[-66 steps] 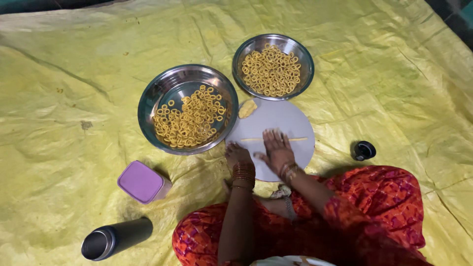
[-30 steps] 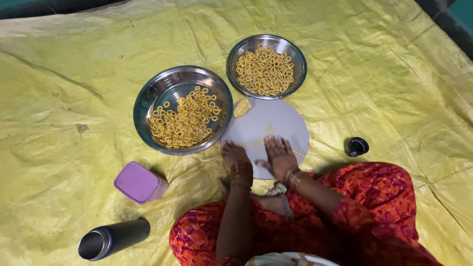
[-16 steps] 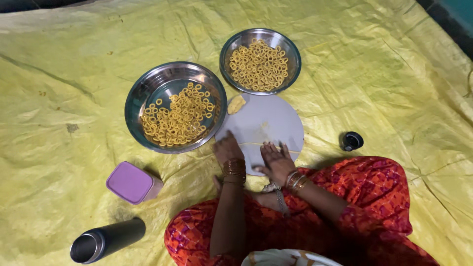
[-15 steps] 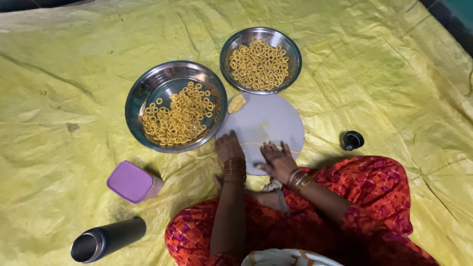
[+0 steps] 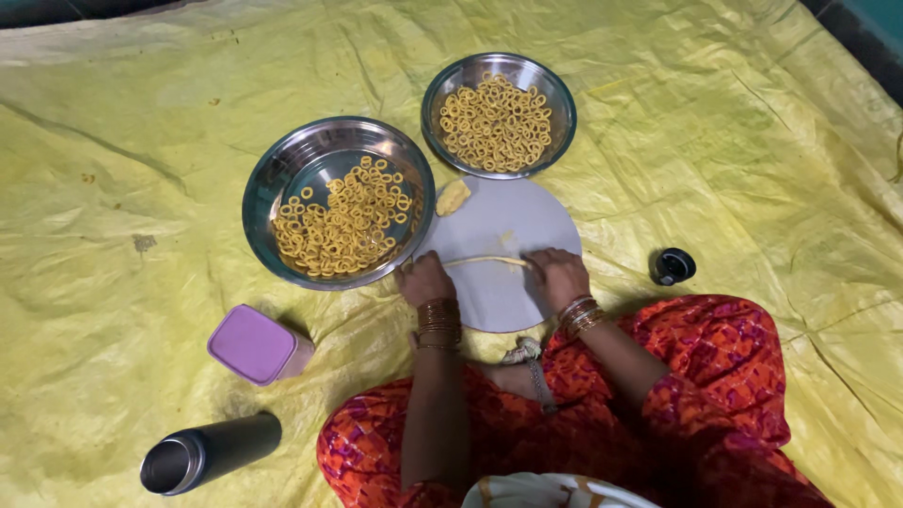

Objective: The person sits on a yellow tarp and shapes small pieces of yellow dough into ring shapes by hand. They roll the dough into thin strips, form loops, and place the finished rings into a metal bowl.

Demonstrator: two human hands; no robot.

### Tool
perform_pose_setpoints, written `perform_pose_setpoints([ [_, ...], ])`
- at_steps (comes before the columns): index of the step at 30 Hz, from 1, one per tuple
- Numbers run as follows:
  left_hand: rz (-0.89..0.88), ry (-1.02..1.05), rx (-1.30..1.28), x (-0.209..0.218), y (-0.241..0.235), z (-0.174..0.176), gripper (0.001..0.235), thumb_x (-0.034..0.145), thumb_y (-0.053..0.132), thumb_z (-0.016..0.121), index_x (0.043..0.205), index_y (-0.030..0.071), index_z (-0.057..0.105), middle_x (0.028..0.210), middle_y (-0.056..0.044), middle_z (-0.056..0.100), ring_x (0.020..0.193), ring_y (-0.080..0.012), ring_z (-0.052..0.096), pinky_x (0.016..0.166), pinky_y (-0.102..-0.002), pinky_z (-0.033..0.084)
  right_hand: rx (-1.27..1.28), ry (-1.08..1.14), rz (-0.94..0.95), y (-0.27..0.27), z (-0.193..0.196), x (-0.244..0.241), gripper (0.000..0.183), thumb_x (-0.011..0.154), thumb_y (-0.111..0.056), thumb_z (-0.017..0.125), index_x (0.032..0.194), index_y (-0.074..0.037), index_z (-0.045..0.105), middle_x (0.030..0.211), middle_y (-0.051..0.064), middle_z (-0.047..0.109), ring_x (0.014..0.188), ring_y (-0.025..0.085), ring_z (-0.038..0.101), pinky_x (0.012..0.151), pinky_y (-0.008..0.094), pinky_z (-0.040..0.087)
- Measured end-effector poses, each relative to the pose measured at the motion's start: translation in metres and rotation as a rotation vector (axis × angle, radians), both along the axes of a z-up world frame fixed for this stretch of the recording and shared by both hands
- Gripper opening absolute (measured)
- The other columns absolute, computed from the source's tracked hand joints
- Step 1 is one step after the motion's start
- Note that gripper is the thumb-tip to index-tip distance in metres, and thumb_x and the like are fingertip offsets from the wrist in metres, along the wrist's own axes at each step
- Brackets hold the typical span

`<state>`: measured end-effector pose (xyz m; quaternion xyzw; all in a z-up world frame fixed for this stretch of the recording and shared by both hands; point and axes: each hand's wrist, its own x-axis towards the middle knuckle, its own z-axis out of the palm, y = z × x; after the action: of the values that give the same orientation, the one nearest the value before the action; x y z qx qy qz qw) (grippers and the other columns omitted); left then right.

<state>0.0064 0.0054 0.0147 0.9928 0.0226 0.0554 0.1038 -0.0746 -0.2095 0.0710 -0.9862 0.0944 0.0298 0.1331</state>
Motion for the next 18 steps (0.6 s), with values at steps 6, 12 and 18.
perform_pose_setpoints([
  [6, 0.084, -0.002, 0.042, 0.001, 0.007, 0.010, 0.012, 0.087, 0.015, 0.068, 0.088, 0.018, 0.079, 0.094, -0.005, 0.077, 0.095, -0.0239, 0.072, 0.098, -0.042, 0.048, -0.186, -0.032, 0.439, 0.026, -0.018, 0.006, 0.076, 0.102, -0.063, 0.035, 0.156, -0.009, 0.031, 0.161, 0.016, 0.031, 0.148, 0.030, 0.027, 0.120, 0.046, 0.017],
  [12, -0.034, 0.523, 0.012, -0.007, -0.016, 0.023, 0.017, 0.097, 0.021, 0.067, 0.107, 0.018, 0.079, 0.115, -0.008, 0.078, 0.111, -0.0249, 0.074, 0.088, -0.039, 0.059, -0.256, 0.143, 0.325, 0.032, -0.021, 0.049, 0.087, 0.100, -0.070, 0.030, 0.162, -0.011, 0.016, 0.170, 0.010, 0.017, 0.157, 0.025, 0.013, 0.127, 0.046, 0.004],
  [18, -0.075, 0.566, 0.143, -0.021, -0.028, 0.022, 0.038, 0.089, 0.038, 0.072, 0.119, 0.016, 0.073, 0.136, -0.011, 0.065, 0.124, -0.0268, 0.063, 0.095, -0.041, 0.051, -0.287, 0.050, 0.325, 0.056, -0.029, 0.007, 0.088, 0.097, -0.067, 0.035, 0.162, -0.011, 0.018, 0.168, 0.011, 0.019, 0.155, 0.029, 0.013, 0.124, 0.048, 0.004],
])
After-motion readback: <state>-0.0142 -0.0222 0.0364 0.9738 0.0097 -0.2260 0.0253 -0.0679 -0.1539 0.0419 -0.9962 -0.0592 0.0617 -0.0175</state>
